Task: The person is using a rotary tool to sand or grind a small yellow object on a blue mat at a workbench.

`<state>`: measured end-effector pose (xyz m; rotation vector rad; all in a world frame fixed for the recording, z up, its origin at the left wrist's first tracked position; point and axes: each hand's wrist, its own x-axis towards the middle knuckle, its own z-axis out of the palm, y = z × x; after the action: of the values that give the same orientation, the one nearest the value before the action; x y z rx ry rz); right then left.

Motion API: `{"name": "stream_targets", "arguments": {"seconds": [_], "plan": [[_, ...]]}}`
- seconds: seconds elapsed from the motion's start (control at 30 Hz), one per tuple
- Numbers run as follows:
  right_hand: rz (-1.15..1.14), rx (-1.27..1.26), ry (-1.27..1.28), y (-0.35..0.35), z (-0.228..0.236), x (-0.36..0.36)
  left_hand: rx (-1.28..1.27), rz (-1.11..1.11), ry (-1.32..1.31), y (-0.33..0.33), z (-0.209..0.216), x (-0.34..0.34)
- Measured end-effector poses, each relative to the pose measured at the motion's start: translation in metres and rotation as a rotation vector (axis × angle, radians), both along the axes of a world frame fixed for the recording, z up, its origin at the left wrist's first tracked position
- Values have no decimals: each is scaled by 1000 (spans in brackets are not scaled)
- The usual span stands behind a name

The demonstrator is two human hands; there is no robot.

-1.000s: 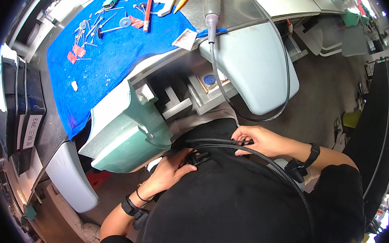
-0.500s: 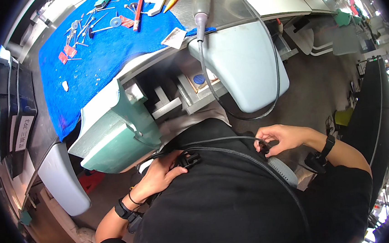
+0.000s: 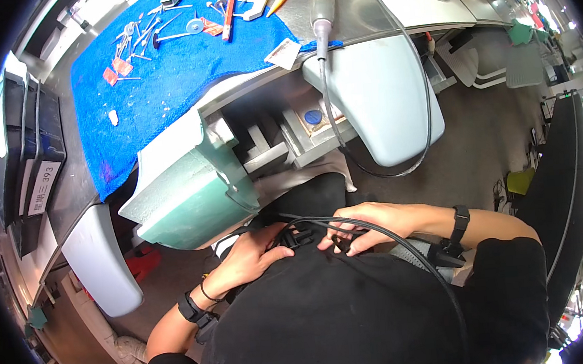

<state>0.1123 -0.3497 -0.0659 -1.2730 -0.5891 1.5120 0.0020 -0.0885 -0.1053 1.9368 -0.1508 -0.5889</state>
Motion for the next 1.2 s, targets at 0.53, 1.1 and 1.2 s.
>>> {"name": "stream_targets", "arguments": {"seconds": [0.53, 1.1, 1.2], "plan": [[-70, -101, -332, 16, -23, -5, -105, -193, 24, -4, 4, 22], [-86, -88, -273, 23, -15, -6, -255, -298, 229, -8, 4, 36], [-108, -67, -288, 19, -14, -7, -245, -337, 290, -9, 7, 40]]}}
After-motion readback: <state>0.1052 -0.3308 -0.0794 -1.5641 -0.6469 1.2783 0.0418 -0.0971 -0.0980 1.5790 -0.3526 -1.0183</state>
